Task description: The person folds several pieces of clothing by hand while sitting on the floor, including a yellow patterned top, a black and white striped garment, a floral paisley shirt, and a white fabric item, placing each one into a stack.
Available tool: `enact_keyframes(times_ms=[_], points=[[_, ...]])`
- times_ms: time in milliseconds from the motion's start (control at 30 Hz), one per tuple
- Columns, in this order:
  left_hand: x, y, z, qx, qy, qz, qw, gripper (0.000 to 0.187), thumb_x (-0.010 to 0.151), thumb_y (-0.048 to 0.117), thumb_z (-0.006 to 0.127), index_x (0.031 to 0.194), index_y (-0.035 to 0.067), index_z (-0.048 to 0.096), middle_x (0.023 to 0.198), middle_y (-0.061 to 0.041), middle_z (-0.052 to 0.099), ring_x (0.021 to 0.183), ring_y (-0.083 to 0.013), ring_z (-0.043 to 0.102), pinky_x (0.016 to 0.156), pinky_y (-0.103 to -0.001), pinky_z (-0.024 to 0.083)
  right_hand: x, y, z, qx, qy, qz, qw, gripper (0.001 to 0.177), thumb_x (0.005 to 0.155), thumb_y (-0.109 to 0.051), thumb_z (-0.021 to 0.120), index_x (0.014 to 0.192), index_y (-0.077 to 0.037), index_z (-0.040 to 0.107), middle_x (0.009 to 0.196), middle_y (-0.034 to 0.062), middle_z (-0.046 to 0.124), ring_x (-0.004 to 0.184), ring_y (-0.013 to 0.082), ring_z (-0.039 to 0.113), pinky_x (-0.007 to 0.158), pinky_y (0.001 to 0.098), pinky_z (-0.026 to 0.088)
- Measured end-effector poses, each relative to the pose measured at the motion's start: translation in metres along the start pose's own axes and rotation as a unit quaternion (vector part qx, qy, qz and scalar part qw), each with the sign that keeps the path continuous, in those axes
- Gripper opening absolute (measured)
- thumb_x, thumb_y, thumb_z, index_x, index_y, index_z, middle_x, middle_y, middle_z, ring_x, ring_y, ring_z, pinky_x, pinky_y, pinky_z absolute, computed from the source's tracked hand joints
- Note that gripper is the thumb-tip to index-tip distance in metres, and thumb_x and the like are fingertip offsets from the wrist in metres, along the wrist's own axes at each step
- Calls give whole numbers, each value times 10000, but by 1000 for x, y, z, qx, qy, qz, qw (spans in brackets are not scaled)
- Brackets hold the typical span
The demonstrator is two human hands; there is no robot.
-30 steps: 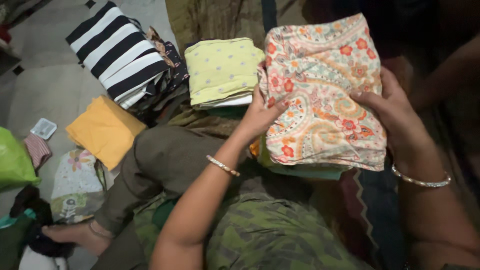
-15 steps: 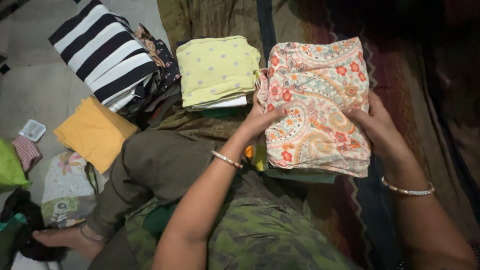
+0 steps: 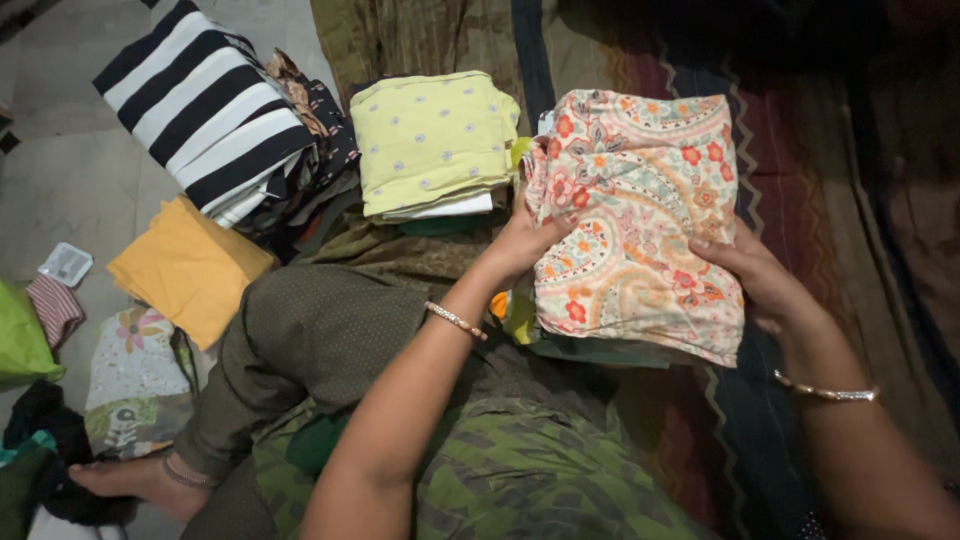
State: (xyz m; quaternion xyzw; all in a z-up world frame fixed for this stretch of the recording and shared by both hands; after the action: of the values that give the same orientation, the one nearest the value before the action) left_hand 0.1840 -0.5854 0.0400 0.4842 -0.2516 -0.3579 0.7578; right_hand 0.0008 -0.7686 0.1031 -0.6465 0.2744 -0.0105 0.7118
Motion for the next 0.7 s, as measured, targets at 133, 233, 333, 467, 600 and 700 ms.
enact_keyframes(times_ms=[133,233,333,467,600,700], points=[[-3,22,2,57,53,57,995,981,877,208,784,1575,13,123,1458,-178,530,1303,-237,543,1083,-377,461,-12,-17,-1,-47,67,-26,996,806,872,-227,700,1563,-69,316,1399,169,597,1229,273,609,983,394,514],[-27,64,5,284,171,62,941,1079,824,206,857,1567,60,88,1478,-245,467,1324,-329,559,1102,-395,448,-41,-60,11,-247,177,-111,946,896,846,-258,744,1580,-68,266,1442,250,467,1300,365,515,1014,443,485],[-49,83,21,349,193,-66,915,1098,813,210,774,1669,216,86,1683,-210,239,1274,-361,646,1049,-433,553,-51,-96,51,-468,215,-196,834,895,882,-299,762,1599,-46,288,1528,300,333,1398,435,398,1088,525,414],[-58,130,61,542,189,138,807,834,856,251,755,1555,183,305,1625,-261,260,1504,-470,266,1182,-597,283,-35,-103,90,-586,178,-255,748,768,971,-404,660,1590,-80,340,1603,296,314,1479,474,313,1185,611,309],[-47,113,83,657,146,188,716,575,983,298,605,1524,159,469,1700,-127,261,1591,-411,174,1267,-653,181,-2,-85,97,-624,155,-221,733,760,997,-432,575,1623,-82,324,1623,310,213,1464,535,206,1130,690,173],[-42,99,84,680,148,226,682,574,1014,311,560,1550,132,460,1713,-97,246,1612,-408,180,1289,-657,180,1,-67,105,-614,170,-259,726,662,1035,-408,527,1589,-68,404,1659,294,208,1516,557,164,1159,723,141]])
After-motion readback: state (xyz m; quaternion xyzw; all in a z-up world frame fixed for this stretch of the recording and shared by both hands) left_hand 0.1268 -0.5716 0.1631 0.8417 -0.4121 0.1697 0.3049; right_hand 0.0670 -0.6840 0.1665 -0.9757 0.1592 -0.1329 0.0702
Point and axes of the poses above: each hand's wrist, its own x-axis towards the middle knuckle, its own z-axis out of the palm, y = z × x, the point moved 9 cm from there along x, towards the middle knuckle
